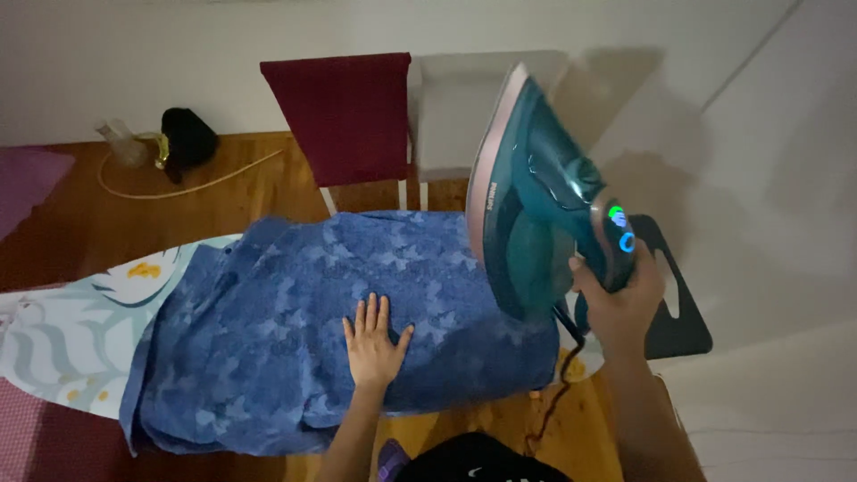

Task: Ironing a blue patterned garment on an ironing board.

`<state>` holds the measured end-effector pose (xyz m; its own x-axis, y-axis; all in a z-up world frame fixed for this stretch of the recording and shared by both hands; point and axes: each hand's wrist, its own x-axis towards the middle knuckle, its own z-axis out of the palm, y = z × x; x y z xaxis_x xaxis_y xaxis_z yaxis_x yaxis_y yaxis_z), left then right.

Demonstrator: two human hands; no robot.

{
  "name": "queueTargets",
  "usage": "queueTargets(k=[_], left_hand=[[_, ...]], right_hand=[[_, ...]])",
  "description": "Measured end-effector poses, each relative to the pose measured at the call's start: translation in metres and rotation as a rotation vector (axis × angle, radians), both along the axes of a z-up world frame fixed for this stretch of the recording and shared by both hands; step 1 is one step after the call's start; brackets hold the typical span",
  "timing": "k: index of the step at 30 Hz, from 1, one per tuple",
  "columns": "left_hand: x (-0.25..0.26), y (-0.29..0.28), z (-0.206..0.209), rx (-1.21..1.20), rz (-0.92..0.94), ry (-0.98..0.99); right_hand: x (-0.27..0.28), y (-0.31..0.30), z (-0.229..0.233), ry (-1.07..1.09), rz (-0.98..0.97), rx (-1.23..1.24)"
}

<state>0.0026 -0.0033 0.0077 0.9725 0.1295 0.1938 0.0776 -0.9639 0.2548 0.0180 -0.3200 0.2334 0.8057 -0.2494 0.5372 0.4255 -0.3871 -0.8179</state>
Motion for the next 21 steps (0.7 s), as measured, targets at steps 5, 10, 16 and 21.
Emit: queueTargets(k=[5,10,16,21], left_hand=[[0.001,0.0,-0.001,-0.021,0.002,0.011],[0.002,0.0,-0.001,-0.006,0.019,0.045],[0.0,0.002,-0.002,-0.023,0.006,0.063],[0.0,0.004,-0.006,-0.087,-0.009,-0.003]], right_hand=[[-0.006,0.014,0.006,-0.181,0.069,0.12],[-0.01,0.018,0.023,-0.225,0.135,0.233],[0.027,0.013,0.056,-0.151,0.079,-0.53],[0.07,0.059,0.073,0.311,0.312,-1.066]])
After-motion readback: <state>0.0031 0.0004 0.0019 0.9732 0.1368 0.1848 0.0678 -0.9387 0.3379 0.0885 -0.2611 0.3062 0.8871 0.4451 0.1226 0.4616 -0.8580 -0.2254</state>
